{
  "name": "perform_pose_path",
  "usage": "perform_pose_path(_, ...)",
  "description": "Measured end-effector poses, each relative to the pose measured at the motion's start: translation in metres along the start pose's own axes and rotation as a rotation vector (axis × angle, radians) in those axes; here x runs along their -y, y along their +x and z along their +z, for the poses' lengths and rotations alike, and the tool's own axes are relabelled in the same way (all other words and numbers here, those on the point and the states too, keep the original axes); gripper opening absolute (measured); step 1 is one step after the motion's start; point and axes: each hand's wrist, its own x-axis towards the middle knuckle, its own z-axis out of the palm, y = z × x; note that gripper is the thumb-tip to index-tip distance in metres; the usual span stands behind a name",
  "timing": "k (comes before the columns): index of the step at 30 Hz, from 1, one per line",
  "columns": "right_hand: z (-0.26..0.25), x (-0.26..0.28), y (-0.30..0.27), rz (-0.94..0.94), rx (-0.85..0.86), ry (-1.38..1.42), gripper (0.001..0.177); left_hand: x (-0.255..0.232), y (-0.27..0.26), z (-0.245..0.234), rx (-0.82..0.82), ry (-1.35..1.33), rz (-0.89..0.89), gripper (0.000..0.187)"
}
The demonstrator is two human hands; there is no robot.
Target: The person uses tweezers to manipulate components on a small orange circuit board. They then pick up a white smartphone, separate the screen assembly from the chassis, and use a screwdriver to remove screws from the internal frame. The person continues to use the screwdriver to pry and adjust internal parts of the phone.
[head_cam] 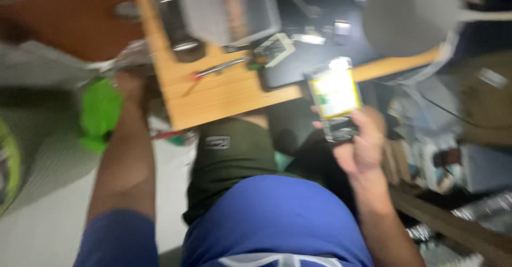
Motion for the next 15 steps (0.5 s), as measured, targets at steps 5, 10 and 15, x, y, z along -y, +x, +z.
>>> perform_pose_path(5, -0.002, 0.003, 0.000, 0.020, 0.004, 0.056, 0.059, -0.009, -0.020, 0.012, -0.232, 0.145, -0.004, 0.023)
perform_pose_path(10, -0.009, -0.002, 0.006, 0.017, 0.071, 0.098, 0.083, -0.054, -0.065, -0.014, -0.023, -0.140, 0.029, 0.023)
perform_pose_path(15, -0.017, -0.004, 0.015, 0.056, 0.139, 0.102, 0.103, -0.107, -0.121, -0.060, 0.094, -0.320, -0.133, 0.031)
